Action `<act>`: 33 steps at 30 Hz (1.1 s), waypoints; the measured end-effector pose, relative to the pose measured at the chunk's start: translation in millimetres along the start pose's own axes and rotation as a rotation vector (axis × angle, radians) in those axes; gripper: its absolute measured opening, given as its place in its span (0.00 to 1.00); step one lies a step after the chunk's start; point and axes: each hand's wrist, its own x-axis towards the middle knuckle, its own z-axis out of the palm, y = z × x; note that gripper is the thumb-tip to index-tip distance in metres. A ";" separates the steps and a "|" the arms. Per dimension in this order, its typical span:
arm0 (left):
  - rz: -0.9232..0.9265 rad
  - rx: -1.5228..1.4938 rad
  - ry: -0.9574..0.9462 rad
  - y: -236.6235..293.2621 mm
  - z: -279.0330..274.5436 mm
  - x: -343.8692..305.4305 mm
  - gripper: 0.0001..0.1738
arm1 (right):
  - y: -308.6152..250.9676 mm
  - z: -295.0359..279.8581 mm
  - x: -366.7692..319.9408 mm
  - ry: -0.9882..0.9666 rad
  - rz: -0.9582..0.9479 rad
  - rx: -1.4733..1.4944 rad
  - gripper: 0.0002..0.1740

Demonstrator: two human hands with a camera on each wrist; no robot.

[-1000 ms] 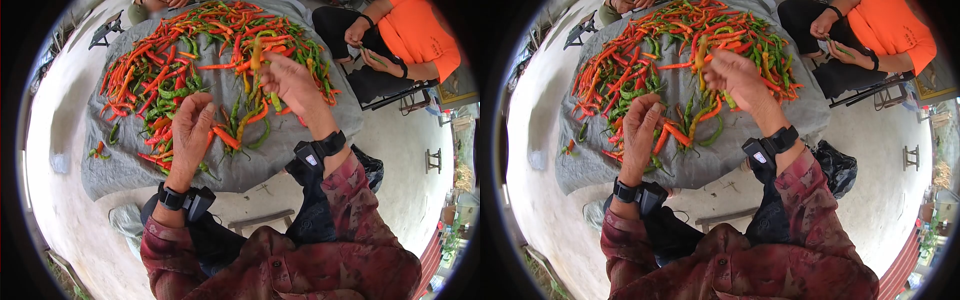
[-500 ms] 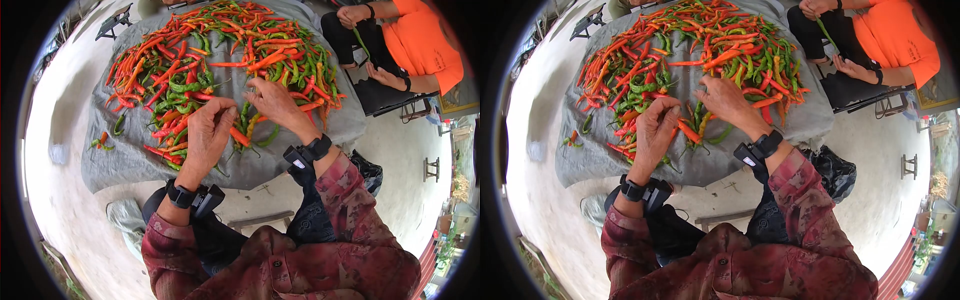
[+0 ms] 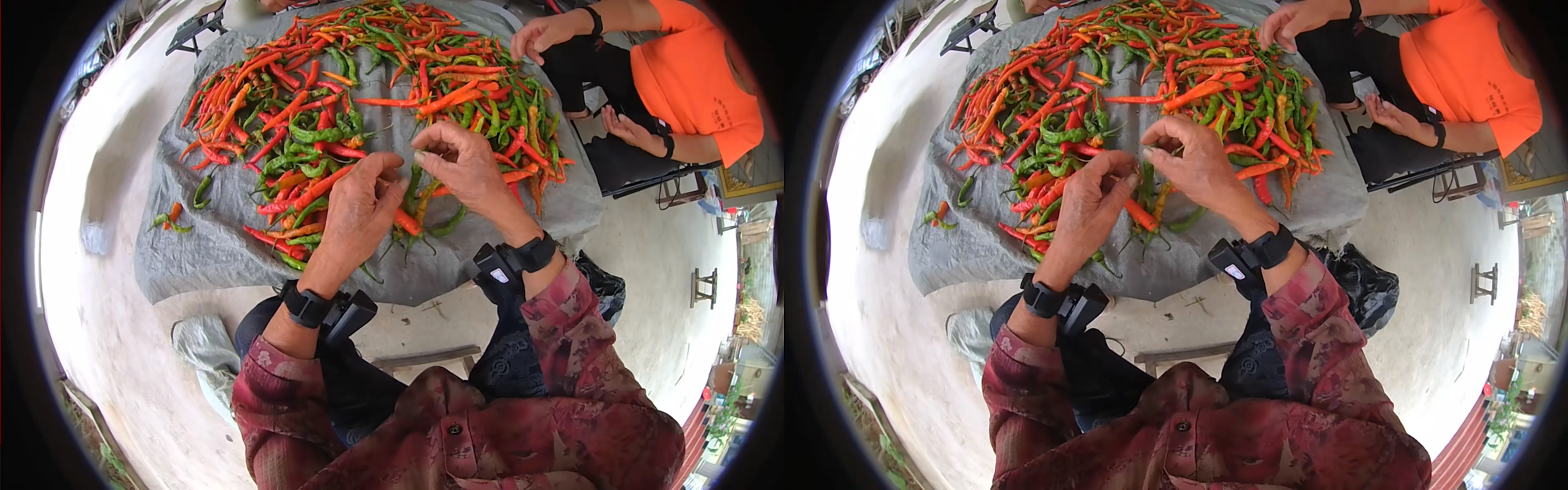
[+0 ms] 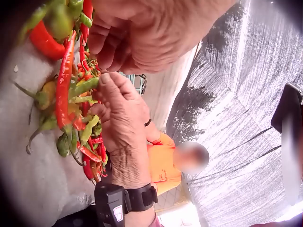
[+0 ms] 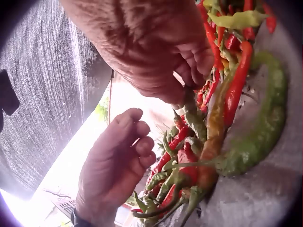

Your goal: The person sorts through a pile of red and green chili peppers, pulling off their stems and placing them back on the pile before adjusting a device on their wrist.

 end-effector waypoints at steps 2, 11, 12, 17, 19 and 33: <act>-0.009 0.006 -0.008 1.6 4.0 0.6 0.10 | 4.1 -3.0 -2.8 0.044 0.006 0.329 0.09; -0.030 0.138 -0.106 5.4 19.9 6.8 0.14 | -9.4 -15.3 -12.2 0.038 0.143 0.414 0.15; -0.026 0.136 -0.116 4.7 21.7 7.1 0.14 | -7.6 -17.8 -13.5 0.048 0.147 0.413 0.15; -0.039 0.128 -0.133 -2.0 27.9 5.8 0.15 | 6.0 -18.4 -16.4 -0.131 -0.066 0.172 0.16; -0.045 0.172 -0.160 2.7 26.7 6.2 0.14 | 0.0 -22.5 -17.3 -0.142 -0.121 0.113 0.16; 0.306 0.797 -0.320 3.2 29.8 -7.8 0.12 | -0.6 -43.2 -16.3 -0.236 0.310 0.386 0.19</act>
